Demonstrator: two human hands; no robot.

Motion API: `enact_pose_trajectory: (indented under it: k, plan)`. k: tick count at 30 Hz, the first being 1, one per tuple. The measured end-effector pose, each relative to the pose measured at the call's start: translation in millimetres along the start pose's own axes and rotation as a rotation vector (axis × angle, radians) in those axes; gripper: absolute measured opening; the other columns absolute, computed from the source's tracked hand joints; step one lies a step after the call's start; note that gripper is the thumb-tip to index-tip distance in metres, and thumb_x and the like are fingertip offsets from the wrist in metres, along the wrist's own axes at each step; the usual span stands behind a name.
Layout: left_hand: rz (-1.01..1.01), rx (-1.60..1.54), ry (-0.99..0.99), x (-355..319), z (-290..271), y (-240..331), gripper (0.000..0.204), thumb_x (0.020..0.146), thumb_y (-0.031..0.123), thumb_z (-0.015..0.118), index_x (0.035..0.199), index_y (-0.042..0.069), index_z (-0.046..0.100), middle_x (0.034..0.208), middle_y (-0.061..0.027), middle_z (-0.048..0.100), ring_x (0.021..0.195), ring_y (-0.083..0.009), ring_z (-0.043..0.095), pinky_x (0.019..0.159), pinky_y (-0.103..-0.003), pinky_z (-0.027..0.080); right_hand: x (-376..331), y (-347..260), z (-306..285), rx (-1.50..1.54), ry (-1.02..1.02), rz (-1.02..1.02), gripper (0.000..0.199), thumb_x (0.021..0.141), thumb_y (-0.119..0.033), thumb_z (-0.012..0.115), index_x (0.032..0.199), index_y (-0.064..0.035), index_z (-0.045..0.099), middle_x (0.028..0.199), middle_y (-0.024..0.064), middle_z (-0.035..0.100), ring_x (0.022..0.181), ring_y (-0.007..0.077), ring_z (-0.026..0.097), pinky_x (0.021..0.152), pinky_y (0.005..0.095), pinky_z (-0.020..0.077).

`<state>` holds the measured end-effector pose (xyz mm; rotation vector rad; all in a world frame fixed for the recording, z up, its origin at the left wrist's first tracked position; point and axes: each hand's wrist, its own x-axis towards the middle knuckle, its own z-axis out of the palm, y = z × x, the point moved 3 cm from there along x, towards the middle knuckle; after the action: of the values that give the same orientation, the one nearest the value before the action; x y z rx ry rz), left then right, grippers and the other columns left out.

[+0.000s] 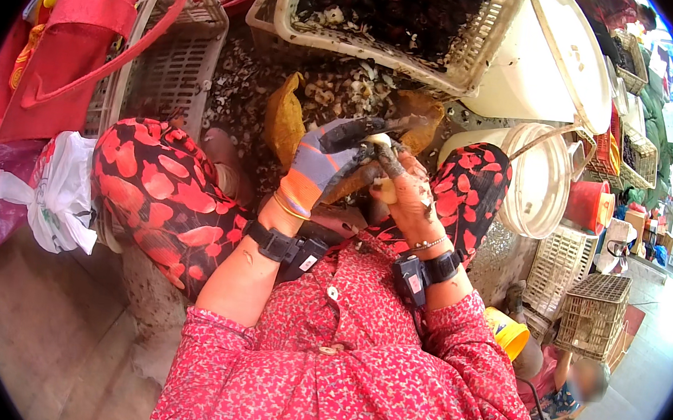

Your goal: The person is cleaning mussels by hand and using a tool. They are removing debris and encrustations from the surface of the shells and then placing the cleaned mussels into a separate container.

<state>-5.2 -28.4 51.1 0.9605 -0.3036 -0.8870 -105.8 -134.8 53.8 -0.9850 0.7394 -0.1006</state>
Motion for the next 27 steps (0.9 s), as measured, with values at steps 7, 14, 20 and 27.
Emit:
enact_pose_trajectory:
  k: [7, 14, 20, 27]
  plan:
    - [0.097, 0.18, -0.11, -1, 0, -2, 0.032, 0.083, -0.001, 0.056, 0.114, 0.0, 0.058, 0.106, -0.0046, 0.063, 0.093, -0.0107, 0.058, 0.082, -0.023, 0.047, 0, -4, -15, 0.124, -0.165, 0.075, 0.032, 0.085, -0.024, 0.06, 0.109, -0.0043, 0.053, 0.089, 0.0033, 0.059, 0.071, 0.013, 0.058, 0.049, 0.0261, 0.0483]
    - [0.053, 0.174, 0.074, 11, -24, -11, 0.026, 0.083, -0.002, 0.054, 0.108, -0.001, 0.06, 0.106, -0.0056, 0.063, 0.094, -0.0101, 0.058, 0.083, -0.022, 0.046, -8, -38, 2, -0.205, -0.034, -0.168, 0.037, 0.078, -0.007, 0.065, 0.112, -0.0032, 0.054, 0.092, 0.0017, 0.062, 0.069, 0.0071, 0.056, 0.056, 0.0196, 0.0442]
    - [0.361, 0.654, 0.091, 8, -21, 5, 0.027, 0.076, -0.005, 0.055, 0.097, 0.006, 0.067, 0.092, -0.0068, 0.064, 0.086, -0.0171, 0.06, 0.078, -0.027, 0.047, -5, -33, -8, -0.063, -0.093, -0.235, 0.034, 0.084, -0.004, 0.045, 0.118, -0.0004, 0.048, 0.105, 0.0081, 0.06, 0.091, 0.0157, 0.06, 0.069, 0.0241, 0.0486]
    - [0.315, 0.593, 0.205, 9, -26, -6, 0.022, 0.076, -0.002, 0.059, 0.094, 0.006, 0.068, 0.091, -0.0075, 0.066, 0.082, -0.0197, 0.061, 0.076, -0.028, 0.047, -13, -40, -2, -0.098, -0.097, -0.176, 0.039, 0.081, -0.006, 0.061, 0.118, -0.0046, 0.049, 0.104, 0.0021, 0.061, 0.082, 0.0095, 0.058, 0.059, 0.0197, 0.0438]
